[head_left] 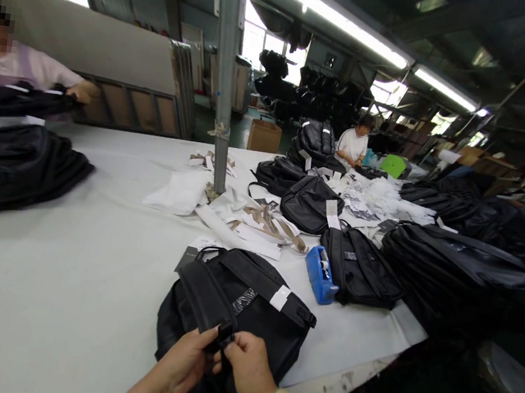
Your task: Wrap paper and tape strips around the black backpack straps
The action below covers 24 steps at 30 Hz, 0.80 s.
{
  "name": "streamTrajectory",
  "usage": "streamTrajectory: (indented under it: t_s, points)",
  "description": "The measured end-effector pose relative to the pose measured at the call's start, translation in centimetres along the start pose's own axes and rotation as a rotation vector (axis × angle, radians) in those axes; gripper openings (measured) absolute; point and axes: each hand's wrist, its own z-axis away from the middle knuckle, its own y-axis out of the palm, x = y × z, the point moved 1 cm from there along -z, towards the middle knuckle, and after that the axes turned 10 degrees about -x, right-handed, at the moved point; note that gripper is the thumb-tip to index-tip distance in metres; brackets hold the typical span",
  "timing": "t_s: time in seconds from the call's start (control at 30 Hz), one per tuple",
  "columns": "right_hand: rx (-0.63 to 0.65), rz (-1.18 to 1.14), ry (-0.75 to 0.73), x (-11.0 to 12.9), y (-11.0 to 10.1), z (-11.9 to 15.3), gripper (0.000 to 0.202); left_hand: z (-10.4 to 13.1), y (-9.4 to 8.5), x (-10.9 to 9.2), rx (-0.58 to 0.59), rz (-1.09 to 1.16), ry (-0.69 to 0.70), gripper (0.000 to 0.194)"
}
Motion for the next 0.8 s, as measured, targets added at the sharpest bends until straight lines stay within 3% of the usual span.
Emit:
streamTrajectory:
  t_s: [0.1, 0.2, 0.4, 0.47, 0.63, 0.8]
  points:
    - [0.100, 0.017, 0.060, -0.7, -0.4, 1.1, 0.035, 0.0, -0.1, -0.8, -0.062, 0.022, -0.018, 0.017]
    - [0.078, 0.085, 0.169, -2.1, -0.9, 2.1, 0.042, 0.1, -0.3, -1.7, -0.091, 0.061, -0.022, 0.018]
    - [0.044, 0.043, -0.064, 0.9, 0.9, 0.6, 0.029, 0.1, -0.2, -2.3, 0.019, 0.028, 0.016, 0.012]
    - [0.087, 0.048, -0.034, 1.2, 0.9, 0.6, 0.027, 0.1, -0.2, -3.0, -0.034, 0.027, 0.029, 0.009]
    - [0.148, 0.076, 0.070, -1.1, 0.1, 1.2, 0.030, 0.6, -0.2, -4.1, -0.142, 0.048, 0.070, 0.006]
    - [0.111, 0.069, -0.057, 0.9, 1.6, -0.8, 0.027, 0.4, -0.1, -2.5, -0.048, 0.062, 0.105, 0.013]
